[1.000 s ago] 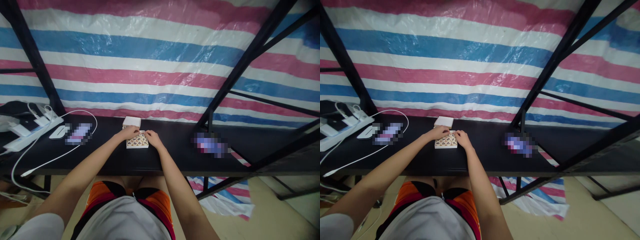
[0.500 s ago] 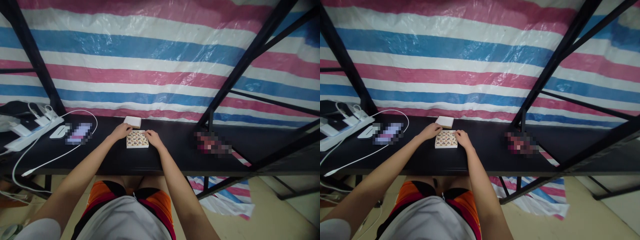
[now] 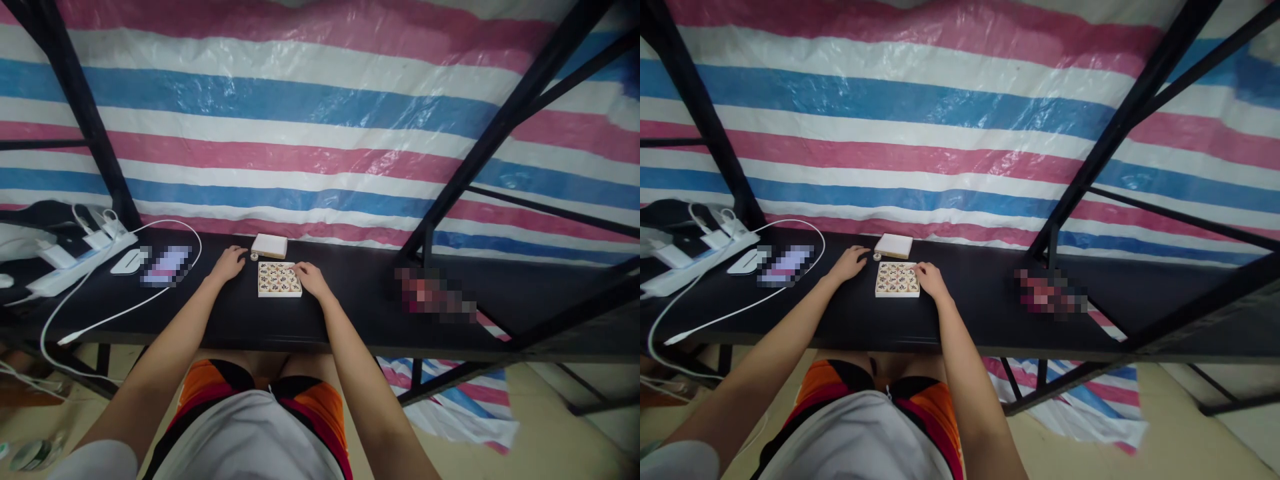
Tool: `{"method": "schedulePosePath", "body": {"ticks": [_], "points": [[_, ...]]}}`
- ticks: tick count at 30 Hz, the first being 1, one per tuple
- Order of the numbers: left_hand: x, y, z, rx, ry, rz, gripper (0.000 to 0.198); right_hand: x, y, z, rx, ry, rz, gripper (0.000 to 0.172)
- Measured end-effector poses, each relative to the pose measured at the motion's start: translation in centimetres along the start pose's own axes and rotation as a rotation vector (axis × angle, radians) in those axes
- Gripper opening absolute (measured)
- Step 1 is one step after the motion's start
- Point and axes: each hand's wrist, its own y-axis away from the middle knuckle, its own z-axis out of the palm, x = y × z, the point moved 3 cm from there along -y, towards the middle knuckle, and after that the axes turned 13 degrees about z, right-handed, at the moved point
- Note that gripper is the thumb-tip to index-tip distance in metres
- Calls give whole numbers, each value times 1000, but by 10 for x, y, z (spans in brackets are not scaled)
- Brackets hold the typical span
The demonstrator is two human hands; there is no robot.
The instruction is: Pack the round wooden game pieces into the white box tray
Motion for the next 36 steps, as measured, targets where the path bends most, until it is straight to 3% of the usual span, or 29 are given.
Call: {"method": "schedulePosePath", "body": {"ticks": [9,20,24,29,33,36], "points": [[22,-6,8,-131,-54,145,37,3,-2,3,13,-7,-4,25],[26,-5,-4,-161,-84,89,18,-1,-1,5,47,-16,-6,24],[30,-4,-13,-70,-4,100,16,-5,1,5,72,-31,-33,24],[68,-9,-23,128,176,269,22,-24,9,-1,194,-190,-137,23],[101,-10,-14,92,213,481,21,-42,20,-1,139,-282,-251,24],[109,-10,-5,92,202,512,20,-46,24,2,57,-308,-233,22]]}}
